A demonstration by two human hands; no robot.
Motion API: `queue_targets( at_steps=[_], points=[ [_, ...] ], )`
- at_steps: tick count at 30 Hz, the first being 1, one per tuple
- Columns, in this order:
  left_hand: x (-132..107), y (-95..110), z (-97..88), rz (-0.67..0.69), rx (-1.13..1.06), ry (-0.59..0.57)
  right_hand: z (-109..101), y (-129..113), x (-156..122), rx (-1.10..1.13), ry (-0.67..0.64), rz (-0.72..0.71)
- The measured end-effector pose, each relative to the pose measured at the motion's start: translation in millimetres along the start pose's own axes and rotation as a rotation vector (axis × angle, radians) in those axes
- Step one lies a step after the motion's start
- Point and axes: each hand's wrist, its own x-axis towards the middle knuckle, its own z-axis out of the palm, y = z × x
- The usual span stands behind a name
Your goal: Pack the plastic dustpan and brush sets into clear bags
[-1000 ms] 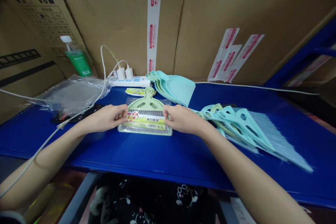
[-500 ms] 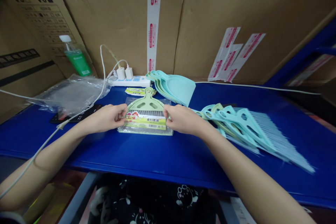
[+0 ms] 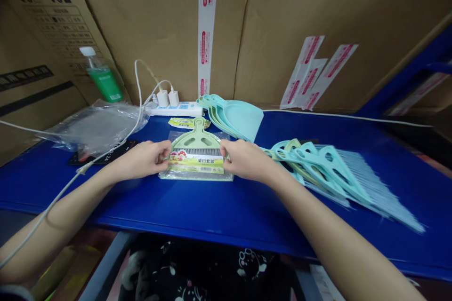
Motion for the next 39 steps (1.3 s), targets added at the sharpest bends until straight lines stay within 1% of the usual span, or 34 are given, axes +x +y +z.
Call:
queue_targets(
  at_steps=[7, 11, 17, 21, 24, 30, 36, 39],
  points=[
    [0.0, 1.3, -1.3, -0.014, -0.001, -0.014, 2.4, 1.7, 0.4, -0.029, 0.036, -0.039],
    [0.3, 1.2, -1.4, -0.019, 0.017, -0.016, 1.2, 0.5, 0.3, -0.04, 0.018, -0.01],
    [0.3, 1.1, -0.5, 0.007, 0.037, 0.013, -0.4, -2.0, -0.6, -0.038, -0.008, 0.026],
    [0.3, 2.1, -0.6, -0.008, 0.036, 0.005, -0.6, -2.7, -1.3, -0.041, -0.022, 0.026],
    [0.4, 1.5, -0.1, -0.023, 0.032, 0.014, -0.2, -2.1, -1.4, -0.047, -0.011, 0.014],
    [0.5, -1.0, 1.5, 0.004, 0.058, 0.067, 1.2, -0.4, -0.6, -0.053, 0.02, -0.006],
    [0.2, -0.5, 2.1, 0.006, 0.076, 0.078, -0.4, -2.3, -0.7, -0.051, 0.002, 0.027],
    [0.2, 0.2, 1.7, -0.006, 0.082, 0.065, 0.3, -1.5, 0.0, -0.055, 0.017, 0.013]
  ],
)
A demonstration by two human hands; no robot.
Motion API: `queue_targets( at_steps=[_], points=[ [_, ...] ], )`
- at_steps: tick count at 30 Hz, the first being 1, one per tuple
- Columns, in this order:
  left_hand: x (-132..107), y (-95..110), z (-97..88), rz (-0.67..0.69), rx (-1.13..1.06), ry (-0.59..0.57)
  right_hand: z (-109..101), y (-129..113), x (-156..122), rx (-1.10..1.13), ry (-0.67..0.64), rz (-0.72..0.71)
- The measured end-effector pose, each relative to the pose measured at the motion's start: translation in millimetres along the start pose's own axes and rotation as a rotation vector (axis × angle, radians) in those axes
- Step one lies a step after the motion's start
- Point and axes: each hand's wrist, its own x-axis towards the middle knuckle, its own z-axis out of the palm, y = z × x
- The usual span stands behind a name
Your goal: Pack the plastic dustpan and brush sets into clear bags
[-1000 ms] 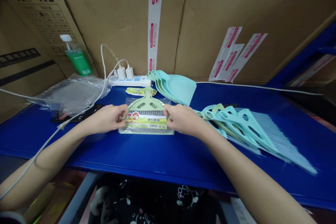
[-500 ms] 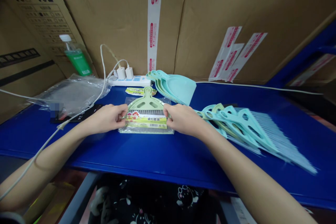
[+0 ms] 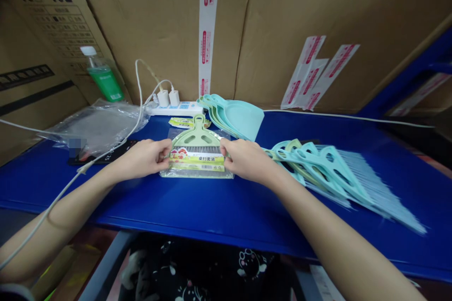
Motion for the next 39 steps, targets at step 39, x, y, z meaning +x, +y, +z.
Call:
queue_targets(
  at_steps=[39],
  points=[
    [-1.6, -1.0, 1.2, 0.056, -0.013, 0.026, 5.7, 7.6, -0.1, 0.012, 0.054, -0.13]
  ],
)
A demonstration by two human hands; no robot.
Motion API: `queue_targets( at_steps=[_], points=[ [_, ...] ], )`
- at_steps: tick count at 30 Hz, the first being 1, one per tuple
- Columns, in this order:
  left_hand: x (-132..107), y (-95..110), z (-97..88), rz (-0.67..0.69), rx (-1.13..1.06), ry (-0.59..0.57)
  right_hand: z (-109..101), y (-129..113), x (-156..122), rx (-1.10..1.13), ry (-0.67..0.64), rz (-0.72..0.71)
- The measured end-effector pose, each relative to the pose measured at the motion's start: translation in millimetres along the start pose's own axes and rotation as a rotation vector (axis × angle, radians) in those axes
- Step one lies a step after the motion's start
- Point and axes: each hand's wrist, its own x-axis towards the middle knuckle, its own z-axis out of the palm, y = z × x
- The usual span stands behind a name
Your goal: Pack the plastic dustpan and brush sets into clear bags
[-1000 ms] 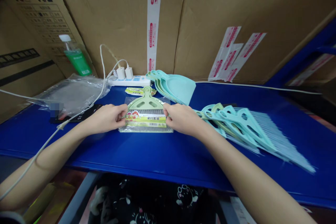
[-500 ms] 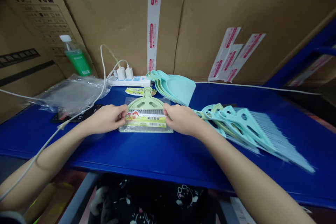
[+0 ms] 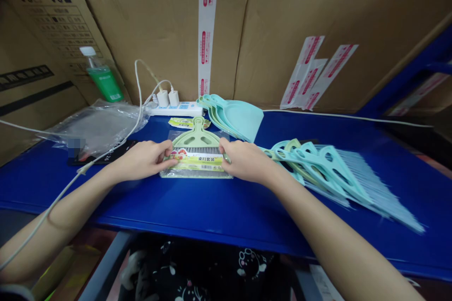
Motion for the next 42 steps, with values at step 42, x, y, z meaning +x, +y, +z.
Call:
queue_targets(
  at_steps=[42],
  points=[
    [1.4, -0.9, -1.5, -0.026, -0.122, -0.021, 1.3, -1.0, 2.0, -0.027, 0.013, 0.089]
  ],
)
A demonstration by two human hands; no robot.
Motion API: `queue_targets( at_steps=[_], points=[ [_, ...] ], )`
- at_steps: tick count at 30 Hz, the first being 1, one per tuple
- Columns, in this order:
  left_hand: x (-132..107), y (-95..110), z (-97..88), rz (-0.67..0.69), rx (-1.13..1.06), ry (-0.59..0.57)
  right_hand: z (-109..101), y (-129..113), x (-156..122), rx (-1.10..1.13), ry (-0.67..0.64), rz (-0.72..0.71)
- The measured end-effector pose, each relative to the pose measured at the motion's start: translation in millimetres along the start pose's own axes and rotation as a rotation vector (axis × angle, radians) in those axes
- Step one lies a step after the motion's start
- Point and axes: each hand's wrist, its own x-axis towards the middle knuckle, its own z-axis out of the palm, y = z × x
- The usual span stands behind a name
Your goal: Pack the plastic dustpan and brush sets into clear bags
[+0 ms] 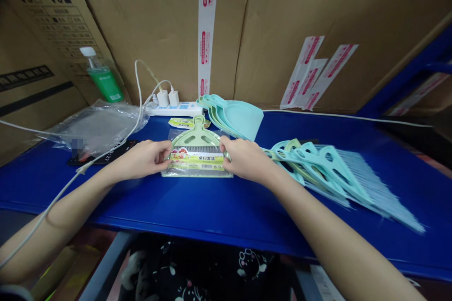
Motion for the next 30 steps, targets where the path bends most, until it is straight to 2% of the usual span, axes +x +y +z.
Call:
queue_targets(
  at_steps=[17, 30],
  points=[
    [2.1, 1.4, -0.2, -0.073, 0.104, 0.071, 5.1, 2.0, 2.1, 0.086, 0.095, 0.004],
    [0.0, 3.8, -1.9, -0.077, 0.17, 0.058, 5.3, 2.9, 3.4, 0.12, 0.041, -0.011]
  ],
)
